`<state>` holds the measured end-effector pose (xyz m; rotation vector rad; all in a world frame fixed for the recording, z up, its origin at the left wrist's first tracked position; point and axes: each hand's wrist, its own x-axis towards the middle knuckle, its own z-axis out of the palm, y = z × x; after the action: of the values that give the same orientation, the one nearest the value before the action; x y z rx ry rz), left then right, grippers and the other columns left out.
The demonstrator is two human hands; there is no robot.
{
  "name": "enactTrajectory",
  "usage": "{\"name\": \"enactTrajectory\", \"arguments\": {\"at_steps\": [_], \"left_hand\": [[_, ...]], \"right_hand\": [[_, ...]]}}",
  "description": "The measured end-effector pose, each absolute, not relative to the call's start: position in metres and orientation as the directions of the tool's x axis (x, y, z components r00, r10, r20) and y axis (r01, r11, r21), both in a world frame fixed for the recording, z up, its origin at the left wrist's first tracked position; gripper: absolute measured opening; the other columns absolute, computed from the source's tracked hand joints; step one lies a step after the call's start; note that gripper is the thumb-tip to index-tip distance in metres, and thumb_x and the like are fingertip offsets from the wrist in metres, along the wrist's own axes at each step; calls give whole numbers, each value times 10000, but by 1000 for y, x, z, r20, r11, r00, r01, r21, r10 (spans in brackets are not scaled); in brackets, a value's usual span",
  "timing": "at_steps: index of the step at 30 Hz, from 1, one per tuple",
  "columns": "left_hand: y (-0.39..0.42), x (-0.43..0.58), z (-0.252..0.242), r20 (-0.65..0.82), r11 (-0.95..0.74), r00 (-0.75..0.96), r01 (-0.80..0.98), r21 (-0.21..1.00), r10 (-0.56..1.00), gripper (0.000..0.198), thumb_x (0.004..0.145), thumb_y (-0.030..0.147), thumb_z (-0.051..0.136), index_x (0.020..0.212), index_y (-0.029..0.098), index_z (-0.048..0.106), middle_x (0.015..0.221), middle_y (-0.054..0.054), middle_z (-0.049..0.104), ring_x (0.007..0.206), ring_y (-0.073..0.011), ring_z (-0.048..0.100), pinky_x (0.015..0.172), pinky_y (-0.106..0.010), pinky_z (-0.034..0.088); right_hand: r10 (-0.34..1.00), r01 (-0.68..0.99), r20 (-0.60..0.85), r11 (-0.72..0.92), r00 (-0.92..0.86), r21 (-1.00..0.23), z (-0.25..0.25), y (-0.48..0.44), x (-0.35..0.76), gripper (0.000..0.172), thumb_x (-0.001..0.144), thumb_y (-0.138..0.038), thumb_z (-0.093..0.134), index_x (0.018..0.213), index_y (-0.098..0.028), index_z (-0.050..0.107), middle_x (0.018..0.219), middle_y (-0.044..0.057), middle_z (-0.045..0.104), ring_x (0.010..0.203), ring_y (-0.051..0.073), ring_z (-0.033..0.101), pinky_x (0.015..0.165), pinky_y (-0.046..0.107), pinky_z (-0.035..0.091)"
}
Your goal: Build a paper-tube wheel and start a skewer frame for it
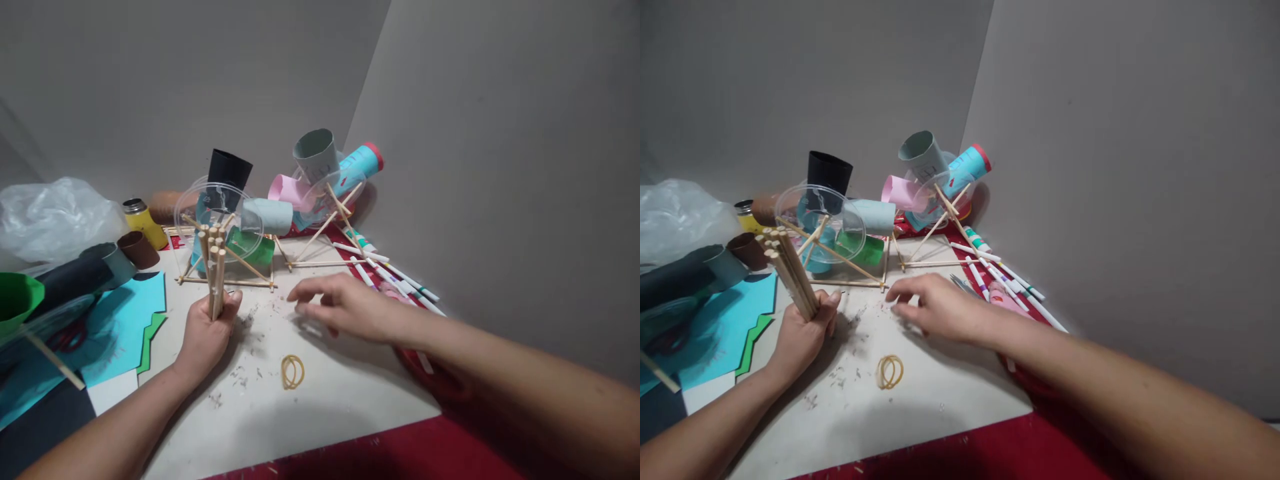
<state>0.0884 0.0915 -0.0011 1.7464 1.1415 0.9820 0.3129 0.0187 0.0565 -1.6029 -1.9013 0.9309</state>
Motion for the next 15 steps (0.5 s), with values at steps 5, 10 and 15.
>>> {"name": "enactTrajectory", "arguments": {"at_steps": [5, 10, 15], "left_hand": [[92, 89, -1, 182, -270, 286, 307, 912, 941, 410, 876, 399, 527, 545, 207, 381, 469, 46, 398, 461, -100, 369, 495, -253, 314], [92, 90, 0, 183, -269, 284, 302, 915, 941, 416, 867, 413, 529, 538, 205, 381, 465, 42, 407, 461, -103, 378, 493, -253, 315], [91, 90, 0, 182, -266, 283, 298, 917, 942, 417, 863, 408, 534, 530, 204, 388, 456, 41, 412, 453, -103, 375, 488, -251, 309]], "right_hand": [[973, 913, 222, 146, -63, -380, 54, 64, 336, 164, 859, -145, 511, 804, -159, 665, 736, 36, 669, 620, 144, 571, 607, 264, 398], [943, 933, 135, 267, -305, 239, 43, 113, 333, 213, 867, -108, 488, 847, -113, 700, 957, 161, 697, 956, 272, 570, 790, 363, 352], [968, 946, 29, 239, -251, 217, 28, 138, 323, 269, 896, -149, 457, 950, -92, 714, 968, 169, 718, 882, 258, 627, 743, 353, 365]]}}
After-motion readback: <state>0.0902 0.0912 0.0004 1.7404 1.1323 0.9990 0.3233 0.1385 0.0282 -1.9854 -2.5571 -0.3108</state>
